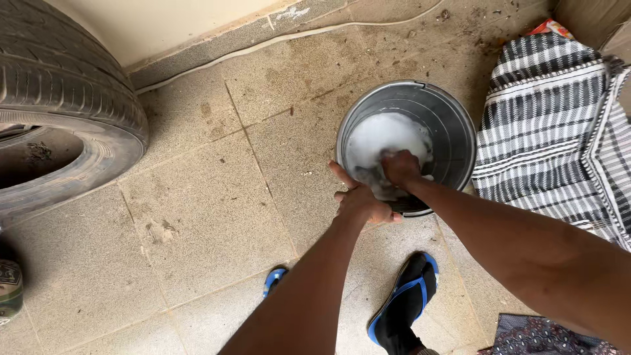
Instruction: The person wipes a window pane and frame with a patterned cloth, repeatedly dipping the cloth into a bucket of soapy water and wringing it out. They clean multiple sections of the window, including the glass and the frame edges, while standing on a balcony.
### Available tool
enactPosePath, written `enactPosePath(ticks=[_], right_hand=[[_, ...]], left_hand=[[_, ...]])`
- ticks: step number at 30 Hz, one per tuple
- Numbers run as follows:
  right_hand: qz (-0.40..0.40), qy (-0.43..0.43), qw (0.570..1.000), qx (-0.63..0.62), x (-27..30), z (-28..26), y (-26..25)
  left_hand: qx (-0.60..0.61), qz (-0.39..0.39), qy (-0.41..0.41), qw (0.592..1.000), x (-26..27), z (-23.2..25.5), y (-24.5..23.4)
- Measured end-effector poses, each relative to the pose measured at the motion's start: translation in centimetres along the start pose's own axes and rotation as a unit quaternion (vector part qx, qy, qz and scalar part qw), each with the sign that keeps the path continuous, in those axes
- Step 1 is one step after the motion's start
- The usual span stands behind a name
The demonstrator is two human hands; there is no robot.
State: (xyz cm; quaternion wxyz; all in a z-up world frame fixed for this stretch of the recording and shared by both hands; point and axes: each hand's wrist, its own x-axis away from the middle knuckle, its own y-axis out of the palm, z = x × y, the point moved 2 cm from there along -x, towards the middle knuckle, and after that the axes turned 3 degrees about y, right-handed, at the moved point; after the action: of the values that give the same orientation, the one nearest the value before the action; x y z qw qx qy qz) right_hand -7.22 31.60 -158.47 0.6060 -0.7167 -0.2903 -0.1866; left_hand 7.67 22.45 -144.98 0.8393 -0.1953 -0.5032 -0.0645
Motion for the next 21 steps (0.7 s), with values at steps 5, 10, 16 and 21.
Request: enactPosePath(ticks=[5,10,16,21], right_hand=[[-0.061,-0.006,0.997,-0.038,0.9,-1.5,-2.3],[-0.266,0.041,0.960,-0.079,-0.1,-2.0,-1.4],[-0.202,-0.016,0.979,-0.003,-1.1,-0.7,1.0],[-0.064,-0.014,0.995,0.069,-1.9,-0.4,1.1]], left_hand=[[-0.058,-0.021,0.003,0.998,-0.8,0.3,0.1],[-0.064,-0.013,-0.026,0.998,-0.9,0.5,-0.2],[-0.134,-0.025,0.006,0.991,-1.2,0.5,0.1],[-0.090,-0.005,0.001,0.996,-1.0,0.0,0.1]])
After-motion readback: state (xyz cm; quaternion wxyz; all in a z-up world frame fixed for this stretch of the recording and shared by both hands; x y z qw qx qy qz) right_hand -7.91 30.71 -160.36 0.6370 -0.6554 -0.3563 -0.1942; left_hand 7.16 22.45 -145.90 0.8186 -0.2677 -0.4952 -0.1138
